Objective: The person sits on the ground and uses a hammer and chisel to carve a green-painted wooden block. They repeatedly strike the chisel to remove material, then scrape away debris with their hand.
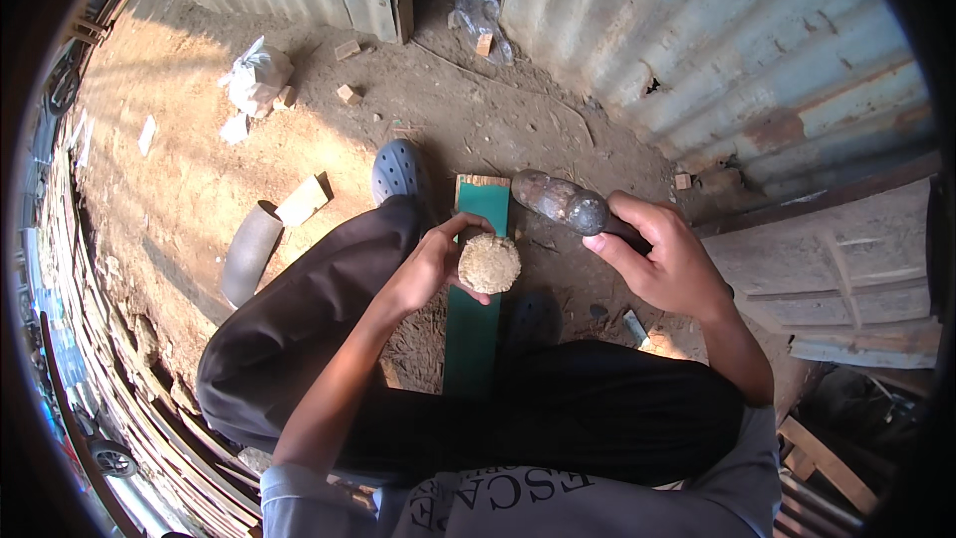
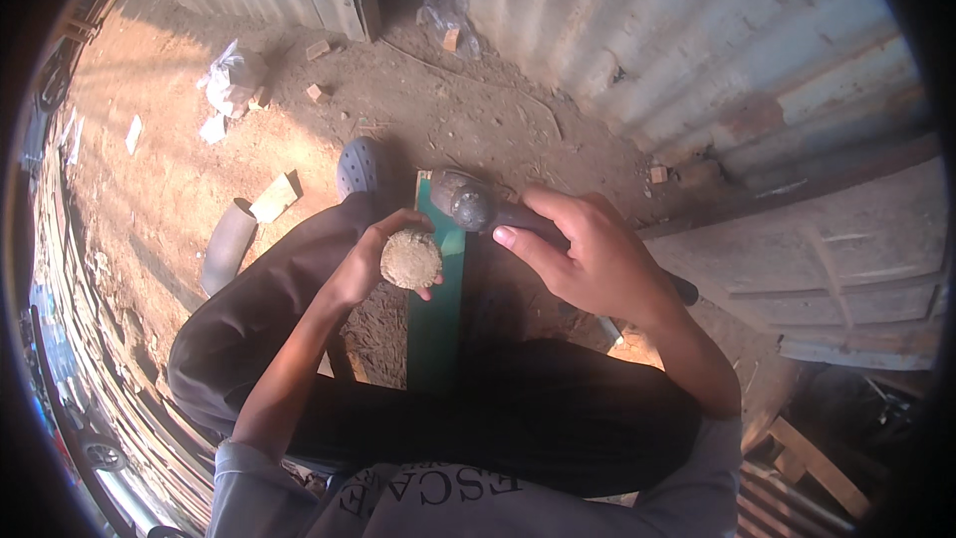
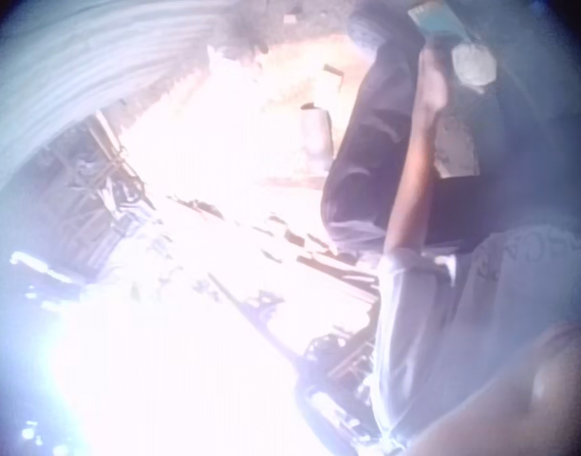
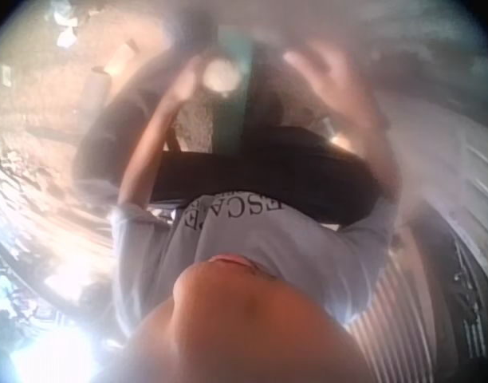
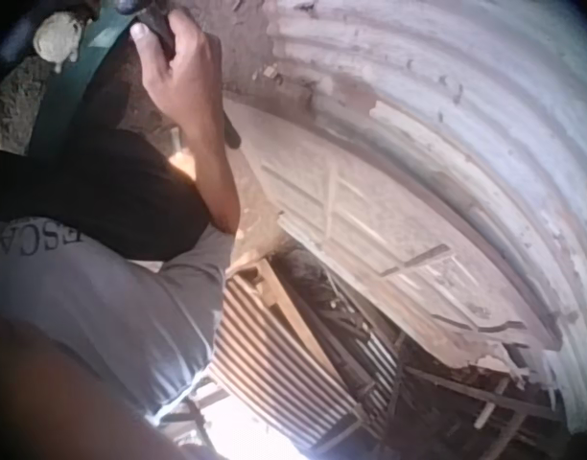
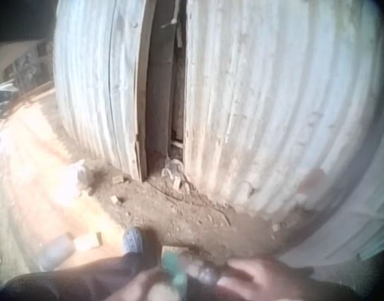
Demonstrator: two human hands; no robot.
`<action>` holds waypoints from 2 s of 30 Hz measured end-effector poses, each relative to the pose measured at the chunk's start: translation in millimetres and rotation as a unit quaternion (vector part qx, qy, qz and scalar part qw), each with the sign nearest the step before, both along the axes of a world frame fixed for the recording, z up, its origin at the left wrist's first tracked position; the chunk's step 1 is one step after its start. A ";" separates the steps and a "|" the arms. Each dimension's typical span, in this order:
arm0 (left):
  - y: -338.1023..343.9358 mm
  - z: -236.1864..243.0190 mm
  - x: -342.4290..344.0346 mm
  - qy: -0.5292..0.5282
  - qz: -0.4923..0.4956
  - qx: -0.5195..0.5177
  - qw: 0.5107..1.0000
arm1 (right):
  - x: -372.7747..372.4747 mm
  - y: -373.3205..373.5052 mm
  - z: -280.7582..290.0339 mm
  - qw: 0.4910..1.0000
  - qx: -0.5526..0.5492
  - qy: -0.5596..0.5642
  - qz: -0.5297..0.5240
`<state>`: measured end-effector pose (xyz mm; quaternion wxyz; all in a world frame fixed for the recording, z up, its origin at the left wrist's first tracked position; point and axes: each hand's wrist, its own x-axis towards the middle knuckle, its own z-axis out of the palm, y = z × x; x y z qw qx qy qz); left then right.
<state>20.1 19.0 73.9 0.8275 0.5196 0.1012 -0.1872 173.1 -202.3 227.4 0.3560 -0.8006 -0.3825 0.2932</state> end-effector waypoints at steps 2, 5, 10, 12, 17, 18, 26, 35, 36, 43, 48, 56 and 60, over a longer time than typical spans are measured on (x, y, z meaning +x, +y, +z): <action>-11.9 16.2 6.1 0.033 0.020 -0.078 0.996 | 2.0 -3.4 -4.6 1.000 0.021 -0.024 0.003; -22.7 17.4 2.7 -0.034 -0.046 0.026 0.998 | 2.1 -1.6 -9.8 0.999 0.042 -0.033 0.001; -37.3 18.2 5.6 -0.187 -0.010 0.514 0.837 | 0.8 0.0 -6.2 0.999 0.046 -0.029 -0.005; -36.0 24.8 15.8 -0.174 -0.078 0.618 0.763 | 1.3 -3.5 -8.1 0.998 0.054 -0.023 -0.016; -11.4 28.4 59.9 -0.308 0.156 0.576 0.741 | 2.0 -2.1 -4.8 0.997 0.068 -0.021 -0.034; -7.9 30.4 67.9 -0.274 0.173 0.482 0.814 | 1.6 -2.7 -5.0 0.996 0.081 -0.021 -0.038; 11.2 21.4 124.0 -0.142 0.271 0.358 0.882 | 7.4 -2.3 4.0 0.990 0.080 0.035 -0.111; 3.7 6.2 133.7 -0.189 0.239 0.399 0.865 | 13.4 -4.7 -1.3 0.987 0.091 0.048 -0.126; 2.9 4.1 133.5 -0.195 0.249 0.404 0.858 | 13.8 -5.2 -2.3 0.988 0.082 0.041 -0.123; 6.7 17.2 139.7 -0.191 0.276 0.382 0.861 | 13.1 -2.6 -3.3 0.987 0.090 0.048 -0.124; 9.8 20.1 146.2 -0.192 0.318 0.387 0.844 | 9.5 1.0 -1.0 0.986 0.090 0.063 -0.125; -2.2 25.4 157.4 -0.185 0.327 0.389 0.841 | 9.6 0.9 -0.9 0.990 0.074 0.052 -0.109; -0.7 16.5 159.7 -0.165 0.308 0.401 0.847 | 9.3 0.9 -2.5 0.991 0.073 0.053 -0.101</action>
